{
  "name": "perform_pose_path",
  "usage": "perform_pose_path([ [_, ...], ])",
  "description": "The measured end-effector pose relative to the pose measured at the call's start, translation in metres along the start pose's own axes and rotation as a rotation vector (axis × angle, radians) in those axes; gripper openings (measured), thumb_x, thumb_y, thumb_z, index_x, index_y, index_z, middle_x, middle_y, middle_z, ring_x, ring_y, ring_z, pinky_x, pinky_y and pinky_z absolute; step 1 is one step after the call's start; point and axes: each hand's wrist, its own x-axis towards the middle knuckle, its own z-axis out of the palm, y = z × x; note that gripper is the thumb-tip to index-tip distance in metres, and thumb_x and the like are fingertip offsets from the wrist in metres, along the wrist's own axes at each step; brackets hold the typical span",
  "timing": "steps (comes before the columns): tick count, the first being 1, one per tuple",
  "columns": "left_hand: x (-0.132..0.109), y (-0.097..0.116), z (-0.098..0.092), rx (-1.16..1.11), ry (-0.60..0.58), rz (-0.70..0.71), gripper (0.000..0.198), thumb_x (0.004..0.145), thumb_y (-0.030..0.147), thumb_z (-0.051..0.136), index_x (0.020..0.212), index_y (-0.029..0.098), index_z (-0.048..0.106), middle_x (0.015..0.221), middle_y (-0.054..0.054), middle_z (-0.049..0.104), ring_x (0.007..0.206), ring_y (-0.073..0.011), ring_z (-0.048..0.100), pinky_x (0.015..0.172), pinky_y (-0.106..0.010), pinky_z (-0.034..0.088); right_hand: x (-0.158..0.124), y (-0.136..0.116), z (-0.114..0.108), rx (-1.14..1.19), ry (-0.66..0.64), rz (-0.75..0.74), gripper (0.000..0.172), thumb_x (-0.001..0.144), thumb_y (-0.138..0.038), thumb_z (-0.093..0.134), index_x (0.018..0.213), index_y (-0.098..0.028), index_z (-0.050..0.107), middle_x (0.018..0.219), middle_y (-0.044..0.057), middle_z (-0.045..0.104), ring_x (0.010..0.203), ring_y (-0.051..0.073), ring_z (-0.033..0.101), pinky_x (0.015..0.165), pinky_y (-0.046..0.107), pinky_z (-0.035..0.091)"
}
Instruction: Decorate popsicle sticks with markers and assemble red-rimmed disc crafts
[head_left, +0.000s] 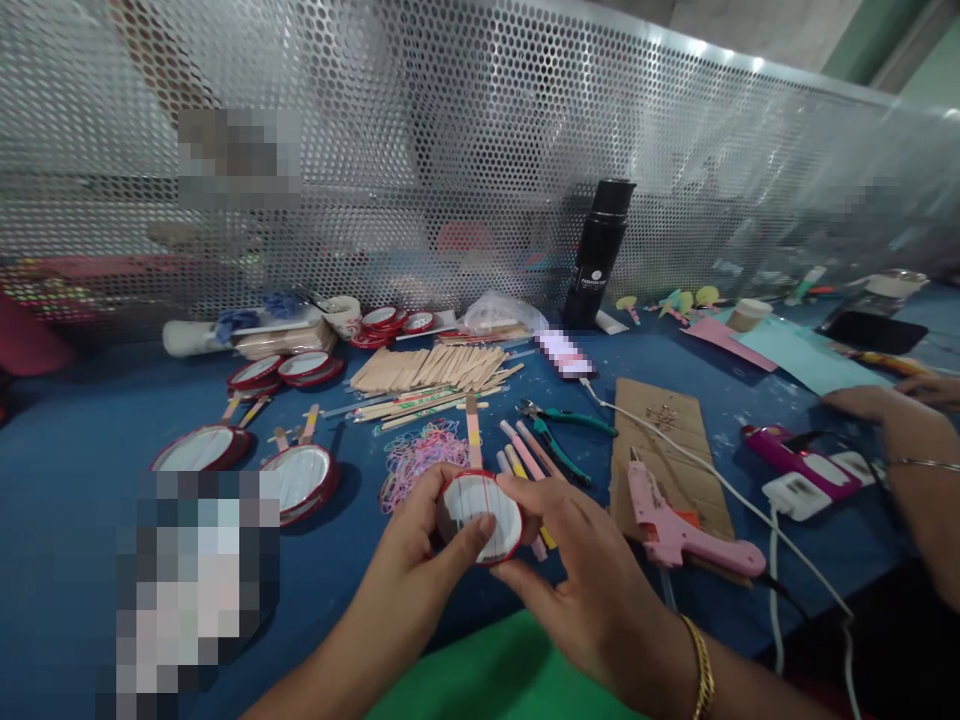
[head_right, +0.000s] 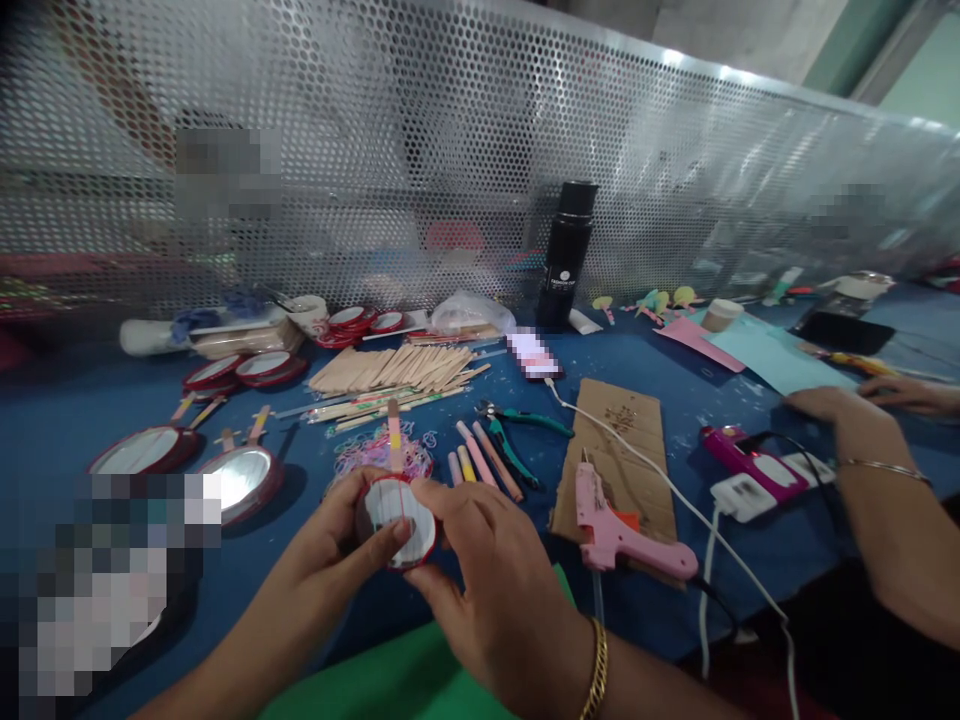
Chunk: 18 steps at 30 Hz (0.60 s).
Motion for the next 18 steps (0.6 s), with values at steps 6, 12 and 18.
perform_pose_path([
  [6, -0.0007, 0.0013, -0.0018, 0.011, -0.023, -0.002, 0.022, 0.084, 0.038, 0.071, 0.096, 0.021, 0.063, 0.084, 0.000, 0.065, 0.079, -0.0183, 0.060, 0.072, -0.029, 0.049, 0.0001, 0.0012, -0.0013, -0.010, 0.008, -0.024, 0.056, 0.088, -0.016, 0.067, 0.140, -0.024, 0.045, 0.119, 0.008, 0.068, 0.108, 0.022, 0.066, 0.095, 0.040, 0.058],
  [12, -0.0001, 0.0016, -0.0017, 0.044, 0.010, -0.010, 0.023, 0.083, 0.039, 0.071, 0.094, 0.021, 0.063, 0.081, 0.001, 0.063, 0.076, -0.0178, 0.058, 0.070, -0.029, 0.049, 0.0001, 0.0012, 0.0004, -0.041, 0.039, -0.049, 0.058, 0.089, -0.014, 0.066, 0.141, -0.025, 0.043, 0.119, 0.007, 0.069, 0.107, 0.022, 0.066, 0.094, 0.041, 0.058],
  [18, -0.0005, 0.0071, 0.0003, 0.018, 0.002, -0.019, 0.017, 0.082, 0.035, 0.069, 0.091, 0.021, 0.063, 0.081, 0.000, 0.065, 0.078, -0.0193, 0.060, 0.072, -0.031, 0.050, -0.0006, 0.0021, 0.0008, -0.013, 0.008, -0.028, 0.057, 0.087, -0.015, 0.068, 0.139, -0.024, 0.046, 0.120, 0.008, 0.069, 0.110, 0.023, 0.066, 0.095, 0.043, 0.058],
])
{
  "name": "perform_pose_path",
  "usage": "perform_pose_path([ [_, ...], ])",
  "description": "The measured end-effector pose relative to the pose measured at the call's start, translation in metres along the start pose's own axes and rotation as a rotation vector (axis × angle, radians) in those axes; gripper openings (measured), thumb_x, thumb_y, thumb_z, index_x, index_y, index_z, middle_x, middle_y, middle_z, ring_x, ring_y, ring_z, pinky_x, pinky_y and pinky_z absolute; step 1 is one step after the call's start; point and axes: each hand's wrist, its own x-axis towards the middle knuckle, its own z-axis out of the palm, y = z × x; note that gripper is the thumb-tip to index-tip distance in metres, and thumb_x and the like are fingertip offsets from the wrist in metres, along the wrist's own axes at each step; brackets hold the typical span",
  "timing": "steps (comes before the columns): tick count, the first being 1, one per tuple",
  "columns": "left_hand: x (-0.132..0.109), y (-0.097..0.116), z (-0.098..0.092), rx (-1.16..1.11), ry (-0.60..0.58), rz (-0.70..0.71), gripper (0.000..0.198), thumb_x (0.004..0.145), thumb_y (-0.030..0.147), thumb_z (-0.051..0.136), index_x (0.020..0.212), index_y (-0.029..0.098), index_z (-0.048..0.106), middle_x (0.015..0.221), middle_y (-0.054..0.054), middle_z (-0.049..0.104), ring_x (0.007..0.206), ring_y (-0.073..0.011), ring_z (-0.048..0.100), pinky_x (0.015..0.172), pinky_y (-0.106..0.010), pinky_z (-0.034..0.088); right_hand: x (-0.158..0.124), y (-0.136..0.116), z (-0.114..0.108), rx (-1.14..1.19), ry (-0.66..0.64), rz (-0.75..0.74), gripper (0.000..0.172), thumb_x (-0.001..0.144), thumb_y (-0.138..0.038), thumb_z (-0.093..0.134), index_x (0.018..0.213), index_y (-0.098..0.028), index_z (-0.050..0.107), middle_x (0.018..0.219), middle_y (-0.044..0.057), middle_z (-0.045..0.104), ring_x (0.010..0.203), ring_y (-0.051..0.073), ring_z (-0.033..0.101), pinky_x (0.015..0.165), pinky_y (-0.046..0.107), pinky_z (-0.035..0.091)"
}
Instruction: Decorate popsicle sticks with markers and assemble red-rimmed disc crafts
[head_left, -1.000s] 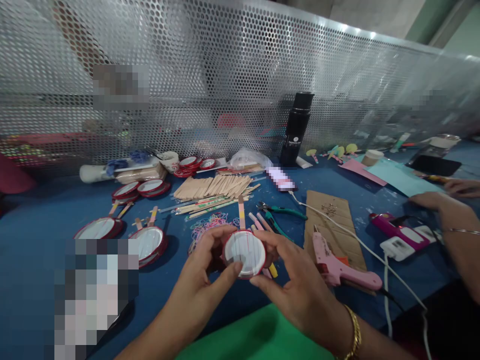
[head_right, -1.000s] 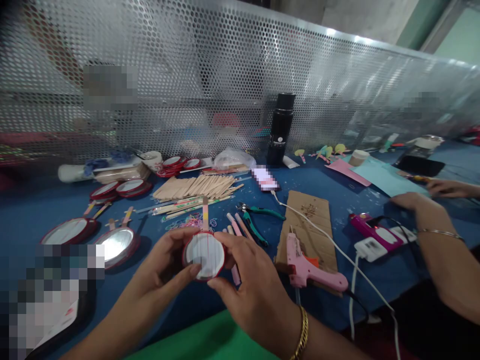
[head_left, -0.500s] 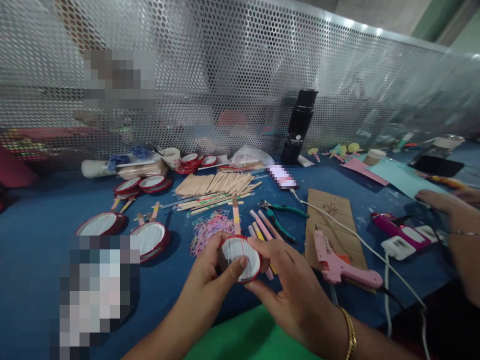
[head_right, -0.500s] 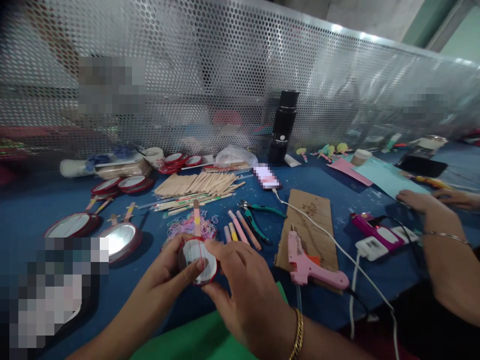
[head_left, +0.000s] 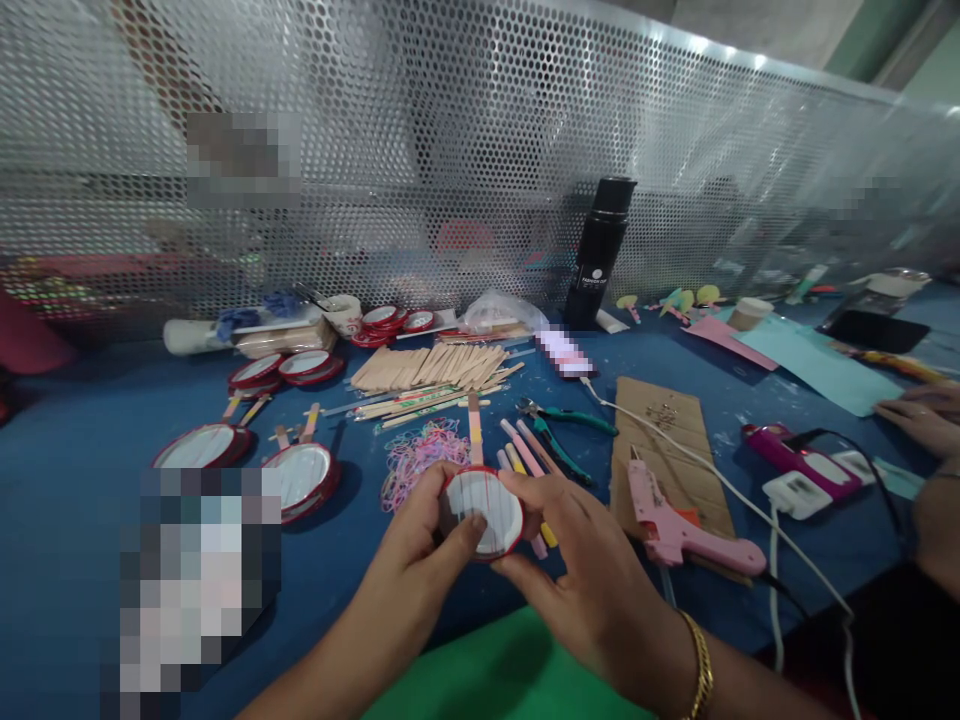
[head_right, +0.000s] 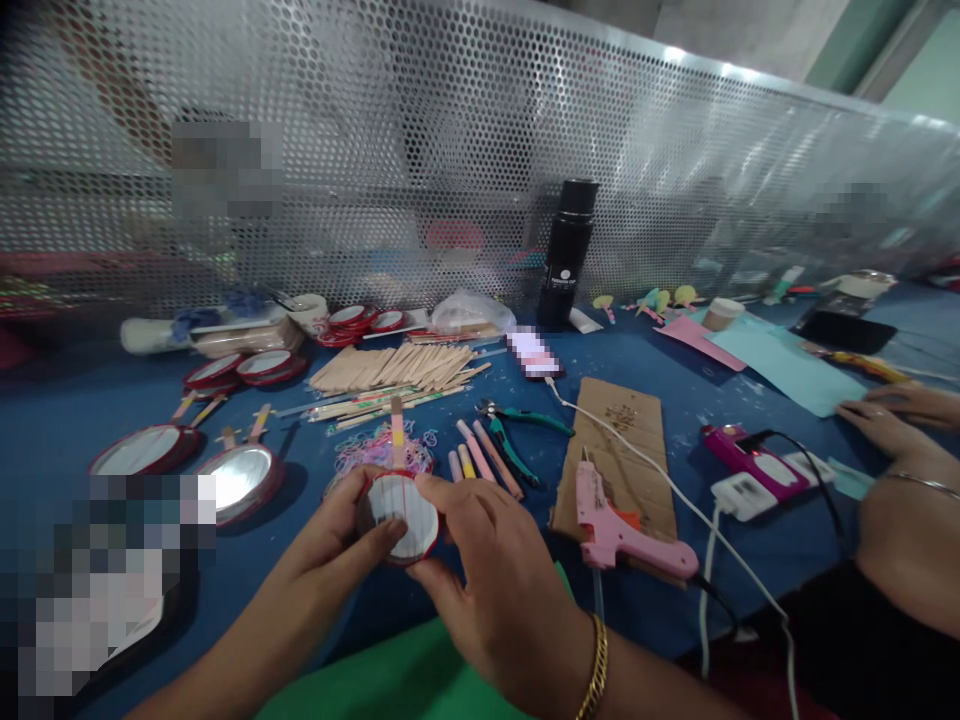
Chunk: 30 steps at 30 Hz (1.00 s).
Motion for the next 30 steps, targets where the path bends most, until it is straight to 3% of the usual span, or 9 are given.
perform_pose_path([
  [4, 0.000, -0.003, -0.003, 0.007, -0.033, 0.007, 0.026, 0.085, 0.038, 0.071, 0.106, 0.024, 0.064, 0.093, -0.002, 0.068, 0.088, -0.0208, 0.063, 0.078, -0.032, 0.051, 0.002, -0.002, -0.003, 0.019, -0.007, 0.049, 0.057, 0.089, -0.017, 0.067, 0.140, -0.026, 0.045, 0.125, 0.008, 0.068, 0.115, 0.023, 0.065, 0.100, 0.044, 0.056],
  [8, -0.001, -0.006, -0.012, 0.025, -0.052, 0.066, 0.049, 0.087, 0.040, 0.072, 0.132, 0.031, 0.054, 0.123, -0.006, 0.065, 0.109, -0.0246, 0.062, 0.092, -0.035, 0.050, 0.006, -0.004, -0.008, 0.016, 0.001, 0.102, 0.059, 0.091, -0.017, 0.065, 0.143, -0.029, 0.042, 0.137, 0.007, 0.063, 0.126, 0.024, 0.060, 0.107, 0.045, 0.052],
  [11, -0.002, -0.002, -0.016, 0.092, -0.049, 0.090, 0.052, 0.089, 0.042, 0.069, 0.137, 0.031, 0.052, 0.131, -0.007, 0.061, 0.114, -0.0265, 0.060, 0.095, -0.037, 0.048, 0.007, -0.003, -0.009, 0.064, 0.026, 0.121, 0.058, 0.090, -0.015, 0.065, 0.142, -0.030, 0.042, 0.138, 0.006, 0.062, 0.127, 0.022, 0.059, 0.108, 0.042, 0.052],
  [17, 0.002, 0.005, -0.018, 0.071, 0.105, 0.121, 0.038, 0.090, 0.048, 0.066, 0.120, 0.025, 0.062, 0.102, -0.004, 0.066, 0.097, -0.0213, 0.061, 0.082, -0.030, 0.049, -0.001, -0.001, -0.006, 0.206, -0.061, 0.181, 0.061, 0.085, -0.012, 0.068, 0.138, -0.031, 0.045, 0.131, 0.005, 0.064, 0.112, 0.021, 0.065, 0.095, 0.038, 0.059],
  [23, 0.007, 0.002, -0.025, -0.097, 0.297, 0.082, 0.031, 0.092, 0.051, 0.062, 0.105, 0.023, 0.068, 0.097, -0.002, 0.067, 0.089, -0.0186, 0.060, 0.078, -0.028, 0.047, -0.005, -0.004, -0.008, 0.215, -0.140, 0.094, 0.062, 0.081, -0.010, 0.068, 0.136, -0.030, 0.046, 0.130, 0.006, 0.066, 0.109, 0.021, 0.068, 0.095, 0.037, 0.060],
  [30, 0.004, 0.009, -0.028, -0.124, 0.328, 0.132, 0.024, 0.088, 0.047, 0.069, 0.087, 0.023, 0.071, 0.091, -0.002, 0.066, 0.087, -0.0187, 0.057, 0.077, -0.027, 0.046, -0.008, -0.003, -0.006, 0.200, -0.192, 0.030, 0.070, 0.081, -0.009, 0.069, 0.139, -0.036, 0.041, 0.130, 0.002, 0.067, 0.112, 0.019, 0.068, 0.098, 0.035, 0.059],
])
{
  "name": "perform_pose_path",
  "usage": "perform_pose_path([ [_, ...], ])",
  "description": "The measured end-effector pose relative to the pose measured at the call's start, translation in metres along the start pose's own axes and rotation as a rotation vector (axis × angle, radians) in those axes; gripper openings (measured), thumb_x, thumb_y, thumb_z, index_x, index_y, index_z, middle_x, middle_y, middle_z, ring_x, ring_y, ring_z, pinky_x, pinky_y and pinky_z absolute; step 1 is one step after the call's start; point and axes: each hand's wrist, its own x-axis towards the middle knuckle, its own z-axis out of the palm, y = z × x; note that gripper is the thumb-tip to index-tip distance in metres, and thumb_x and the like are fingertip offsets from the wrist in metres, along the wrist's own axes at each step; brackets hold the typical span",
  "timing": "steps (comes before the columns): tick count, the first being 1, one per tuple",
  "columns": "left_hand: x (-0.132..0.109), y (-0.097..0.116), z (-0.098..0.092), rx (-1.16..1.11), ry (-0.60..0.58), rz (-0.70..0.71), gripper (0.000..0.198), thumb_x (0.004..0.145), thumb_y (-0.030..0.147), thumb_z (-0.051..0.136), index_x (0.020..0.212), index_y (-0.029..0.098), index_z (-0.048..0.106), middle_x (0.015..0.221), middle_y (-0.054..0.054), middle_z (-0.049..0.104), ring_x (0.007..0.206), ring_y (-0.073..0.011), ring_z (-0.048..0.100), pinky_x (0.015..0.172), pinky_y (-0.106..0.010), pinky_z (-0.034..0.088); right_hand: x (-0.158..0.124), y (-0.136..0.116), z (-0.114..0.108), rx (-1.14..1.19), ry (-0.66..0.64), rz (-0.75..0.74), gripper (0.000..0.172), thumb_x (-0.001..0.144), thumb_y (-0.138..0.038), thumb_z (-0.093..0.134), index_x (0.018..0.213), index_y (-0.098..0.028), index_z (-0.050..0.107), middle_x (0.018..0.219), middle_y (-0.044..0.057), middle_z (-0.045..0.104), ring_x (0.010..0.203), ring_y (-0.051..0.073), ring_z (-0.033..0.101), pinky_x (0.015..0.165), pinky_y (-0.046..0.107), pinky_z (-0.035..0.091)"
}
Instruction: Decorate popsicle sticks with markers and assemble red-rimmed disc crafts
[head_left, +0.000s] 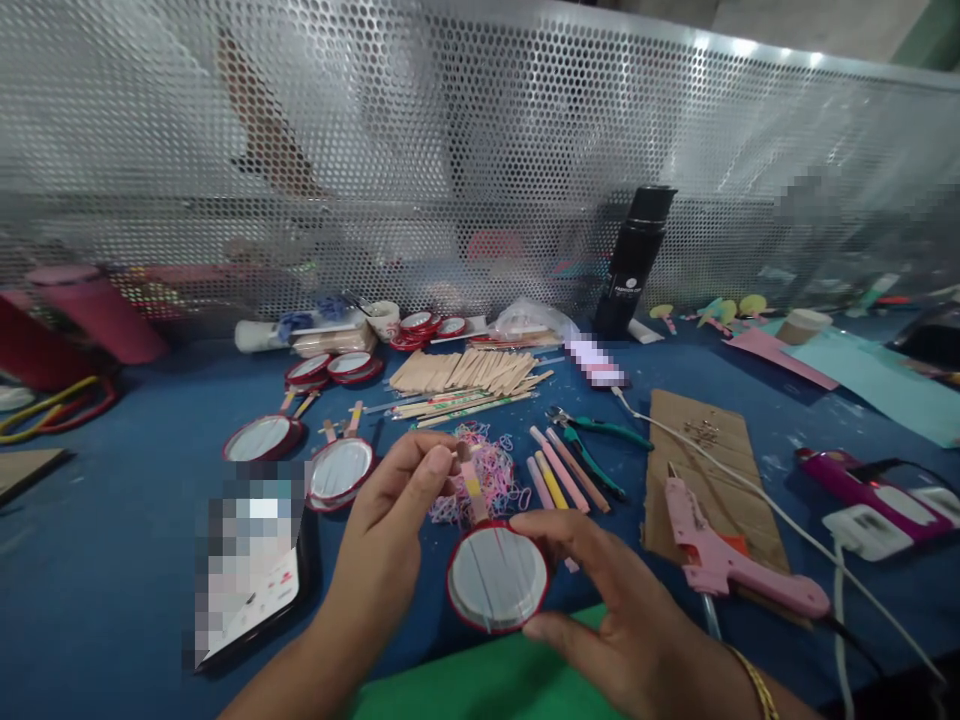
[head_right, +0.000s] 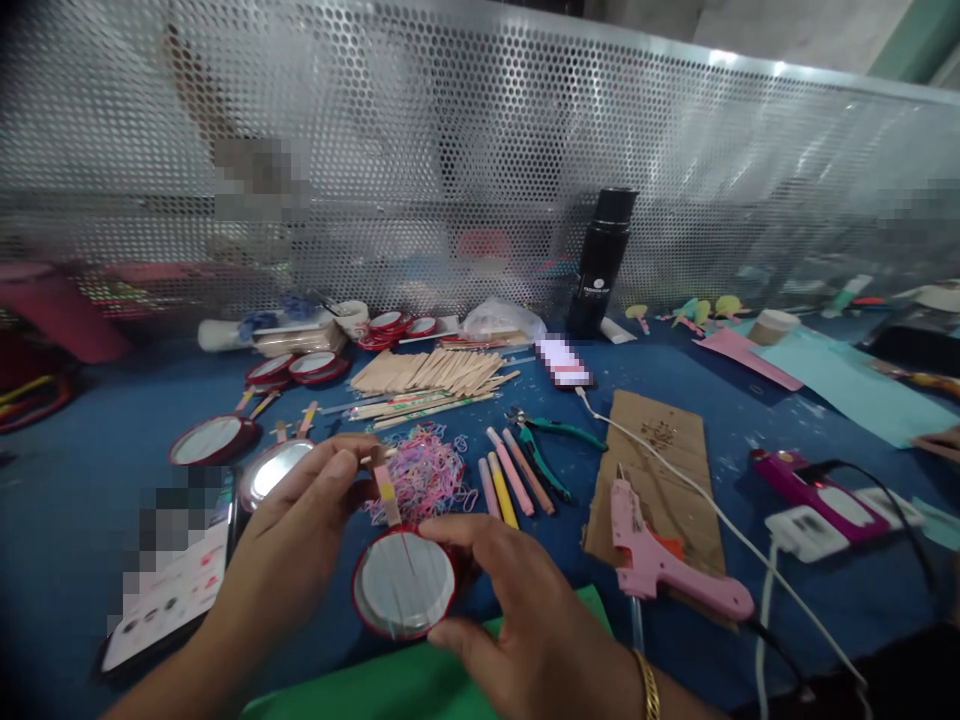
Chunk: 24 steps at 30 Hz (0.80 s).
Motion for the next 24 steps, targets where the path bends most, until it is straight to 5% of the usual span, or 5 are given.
perform_pose_path([
  [6, -0.0011, 0.0049, 0.0040, 0.017, 0.000, 0.049, 0.019, 0.084, 0.038, 0.073, 0.076, 0.021, 0.067, 0.076, 0.000, 0.056, 0.072, -0.0151, 0.047, 0.064, -0.026, 0.041, -0.0014, 0.0026, 0.0006, -0.017, -0.012, -0.045, 0.070, 0.081, -0.010, 0.070, 0.140, -0.035, 0.042, 0.130, 0.002, 0.067, 0.115, 0.019, 0.067, 0.100, 0.033, 0.058],
  [16, -0.0002, 0.0066, 0.0044, 0.017, -0.001, 0.023, 0.018, 0.081, 0.035, 0.074, 0.074, 0.020, 0.066, 0.075, 0.001, 0.055, 0.072, -0.0146, 0.047, 0.065, -0.025, 0.040, 0.0026, -0.0032, -0.0015, 0.000, -0.040, -0.010, 0.065, 0.078, -0.007, 0.069, 0.136, -0.029, 0.049, 0.129, 0.006, 0.068, 0.114, 0.021, 0.068, 0.100, 0.035, 0.058],
  [24, 0.0014, 0.0013, 0.0060, -0.012, -0.053, -0.044, 0.036, 0.080, 0.046, 0.075, 0.106, 0.023, 0.068, 0.098, -0.004, 0.066, 0.091, -0.0200, 0.059, 0.081, -0.030, 0.048, 0.0053, 0.0019, 0.0025, 0.190, 0.086, 0.151, 0.059, 0.083, -0.011, 0.067, 0.137, -0.030, 0.048, 0.127, 0.006, 0.066, 0.109, 0.020, 0.068, 0.094, 0.037, 0.060],
])
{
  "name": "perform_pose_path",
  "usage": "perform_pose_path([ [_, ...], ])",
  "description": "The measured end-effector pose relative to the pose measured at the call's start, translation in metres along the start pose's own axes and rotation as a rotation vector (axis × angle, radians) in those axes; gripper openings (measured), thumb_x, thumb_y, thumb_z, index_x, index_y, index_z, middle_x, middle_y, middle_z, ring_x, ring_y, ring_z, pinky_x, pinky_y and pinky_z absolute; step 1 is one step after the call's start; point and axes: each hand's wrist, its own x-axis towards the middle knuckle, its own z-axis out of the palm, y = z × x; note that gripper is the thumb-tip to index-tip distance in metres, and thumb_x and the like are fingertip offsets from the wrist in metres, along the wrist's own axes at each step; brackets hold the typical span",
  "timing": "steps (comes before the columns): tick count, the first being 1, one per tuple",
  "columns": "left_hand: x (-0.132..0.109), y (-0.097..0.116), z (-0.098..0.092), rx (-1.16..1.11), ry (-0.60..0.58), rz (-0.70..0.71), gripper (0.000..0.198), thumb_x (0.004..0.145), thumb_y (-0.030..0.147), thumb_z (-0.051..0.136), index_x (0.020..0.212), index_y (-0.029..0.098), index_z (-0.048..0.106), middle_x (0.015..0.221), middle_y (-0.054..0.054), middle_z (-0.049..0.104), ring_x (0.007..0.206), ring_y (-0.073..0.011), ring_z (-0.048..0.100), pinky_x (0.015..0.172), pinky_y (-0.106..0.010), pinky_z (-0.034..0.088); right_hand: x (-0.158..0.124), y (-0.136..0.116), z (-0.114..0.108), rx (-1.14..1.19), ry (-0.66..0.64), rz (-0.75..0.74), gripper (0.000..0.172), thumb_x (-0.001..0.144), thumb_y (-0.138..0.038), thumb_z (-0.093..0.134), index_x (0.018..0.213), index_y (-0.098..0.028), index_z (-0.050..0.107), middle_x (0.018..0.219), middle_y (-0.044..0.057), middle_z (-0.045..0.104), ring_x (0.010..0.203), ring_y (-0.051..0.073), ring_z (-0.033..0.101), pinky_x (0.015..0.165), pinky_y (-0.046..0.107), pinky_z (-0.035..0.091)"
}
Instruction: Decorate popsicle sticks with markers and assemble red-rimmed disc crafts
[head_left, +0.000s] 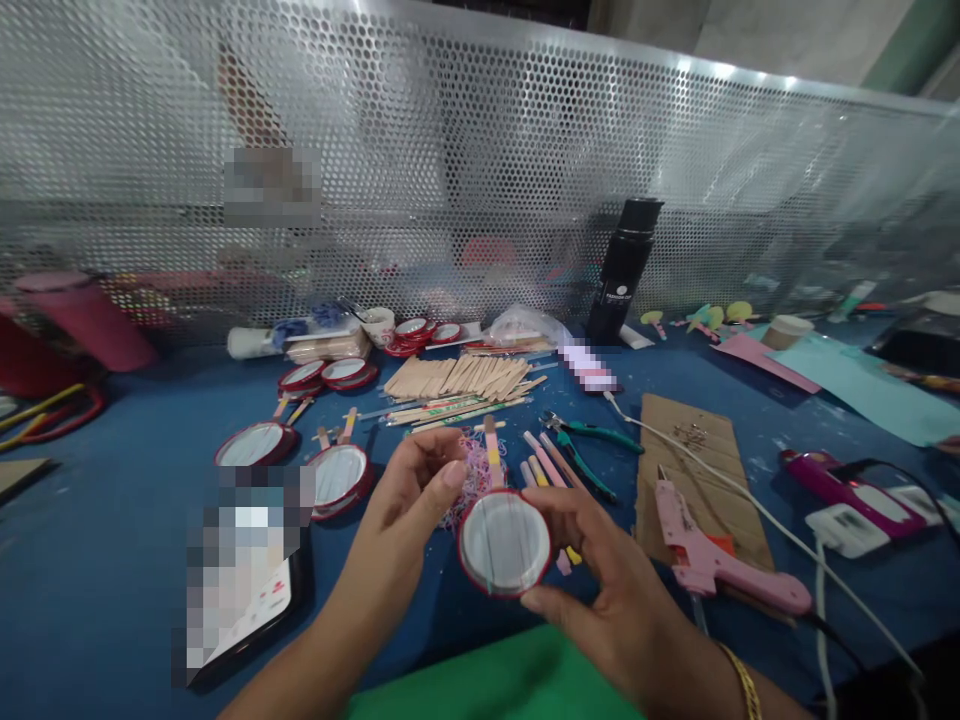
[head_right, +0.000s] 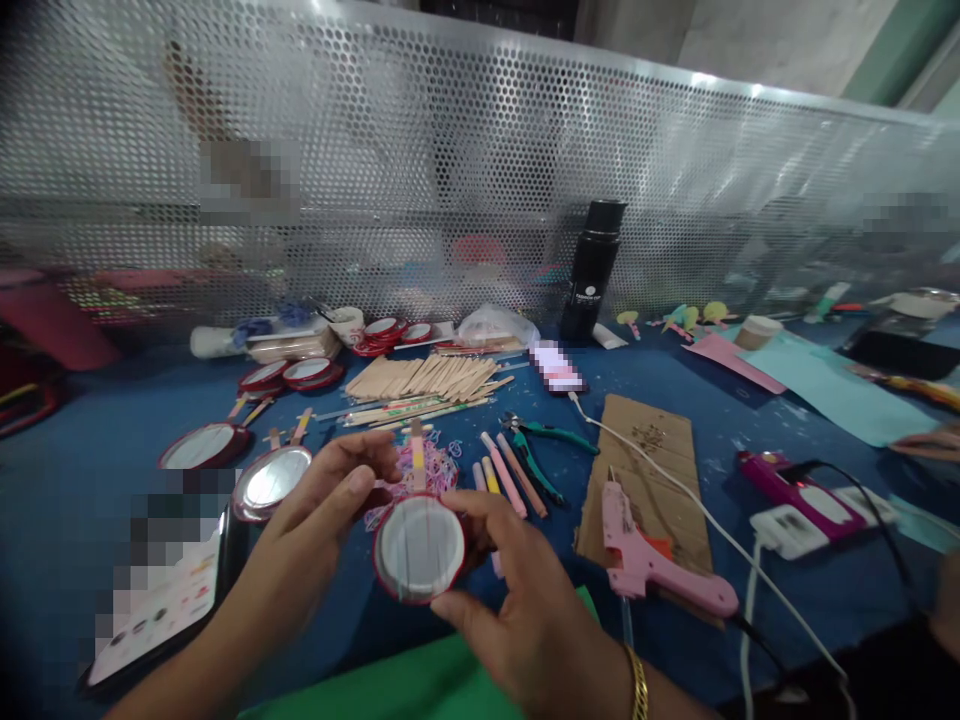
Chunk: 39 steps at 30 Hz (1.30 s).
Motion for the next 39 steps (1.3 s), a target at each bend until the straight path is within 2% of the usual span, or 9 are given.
perform_pose_path([
  [6, -0.004, -0.005, -0.002, 0.176, -0.265, 0.010, 0.053, 0.078, 0.048, 0.077, 0.123, 0.024, 0.060, 0.117, -0.009, 0.065, 0.103, -0.0271, 0.062, 0.088, -0.039, 0.051, 0.005, 0.005, 0.001, 0.161, 0.139, 0.081, 0.059, 0.084, -0.012, 0.069, 0.136, -0.030, 0.046, 0.135, 0.007, 0.062, 0.116, 0.021, 0.066, 0.100, 0.040, 0.058],
  [10, -0.007, -0.008, -0.005, 0.451, -0.363, 0.154, 0.067, 0.072, 0.042, 0.086, 0.132, 0.032, 0.057, 0.140, -0.009, 0.058, 0.124, -0.0326, 0.056, 0.106, -0.048, 0.043, 0.005, 0.007, 0.000, 0.179, 0.163, 0.066, 0.060, 0.085, -0.013, 0.068, 0.138, -0.029, 0.045, 0.138, 0.008, 0.060, 0.122, 0.022, 0.064, 0.105, 0.042, 0.055],
  [17, -0.006, -0.013, -0.009, 0.679, -0.389, 0.337, 0.081, 0.074, 0.041, 0.085, 0.146, 0.037, 0.048, 0.152, -0.009, 0.050, 0.143, -0.0351, 0.040, 0.118, -0.056, 0.032, 0.004, 0.011, 0.000, 0.143, 0.152, 0.065, 0.060, 0.087, -0.020, 0.069, 0.142, -0.027, 0.044, 0.143, 0.011, 0.057, 0.127, 0.026, 0.061, 0.107, 0.047, 0.054],
  [22, -0.006, -0.004, -0.005, 0.778, -0.432, 0.393, 0.075, 0.077, 0.041, 0.083, 0.143, 0.033, 0.049, 0.145, -0.008, 0.056, 0.135, -0.0293, 0.050, 0.113, -0.049, 0.042, 0.002, 0.011, -0.001, 0.126, 0.121, 0.103, 0.061, 0.086, -0.019, 0.068, 0.142, -0.029, 0.045, 0.143, 0.010, 0.056, 0.124, 0.026, 0.062, 0.105, 0.045, 0.055],
  [28, -0.015, 0.009, -0.010, 0.885, -0.389, 0.412, 0.075, 0.072, 0.052, 0.084, 0.138, 0.032, 0.055, 0.140, -0.007, 0.063, 0.134, -0.0321, 0.052, 0.112, -0.053, 0.044, -0.002, 0.006, -0.004, 0.151, 0.062, 0.071, 0.068, 0.089, -0.027, 0.066, 0.149, -0.032, 0.035, 0.134, 0.010, 0.059, 0.119, 0.026, 0.063, 0.101, 0.043, 0.057],
  [31, -0.021, 0.020, -0.032, 0.922, -0.301, 0.427, 0.075, 0.071, 0.050, 0.084, 0.137, 0.032, 0.056, 0.138, -0.008, 0.064, 0.128, -0.0331, 0.058, 0.107, -0.052, 0.049, -0.005, 0.007, -0.005, 0.165, 0.048, 0.041, 0.070, 0.092, -0.033, 0.064, 0.152, -0.033, 0.029, 0.118, 0.008, 0.063, 0.106, 0.023, 0.066, 0.097, 0.043, 0.058],
  [33, -0.021, 0.031, -0.059, 0.953, -0.232, 0.426, 0.066, 0.073, 0.052, 0.081, 0.132, 0.032, 0.060, 0.134, -0.008, 0.066, 0.123, -0.0332, 0.061, 0.104, -0.052, 0.051, -0.006, 0.010, -0.006, 0.159, 0.061, 0.027, 0.065, 0.094, -0.035, 0.061, 0.151, -0.032, 0.031, 0.115, 0.008, 0.062, 0.101, 0.022, 0.067, 0.096, 0.044, 0.057],
  [35, -0.017, 0.043, -0.095, 0.968, -0.100, 0.405, 0.064, 0.074, 0.058, 0.076, 0.130, 0.033, 0.061, 0.132, -0.006, 0.068, 0.120, -0.0337, 0.063, 0.099, -0.051, 0.054, -0.007, 0.013, -0.006, 0.139, 0.072, 0.028, 0.062, 0.095, -0.036, 0.060, 0.150, -0.032, 0.033, 0.117, 0.009, 0.062, 0.101, 0.022, 0.067, 0.096, 0.046, 0.057],
  [39, 0.004, 0.061, -0.178, 0.948, 0.094, 0.211, 0.073, 0.067, 0.065, 0.075, 0.131, 0.033, 0.059, 0.137, -0.006, 0.066, 0.120, -0.0367, 0.063, 0.102, -0.052, 0.053, -0.007, 0.016, -0.005, 0.080, 0.071, 0.056, 0.059, 0.095, -0.039, 0.060, 0.148, -0.031, 0.035, 0.119, 0.011, 0.061, 0.103, 0.024, 0.066, 0.096, 0.048, 0.057],
])
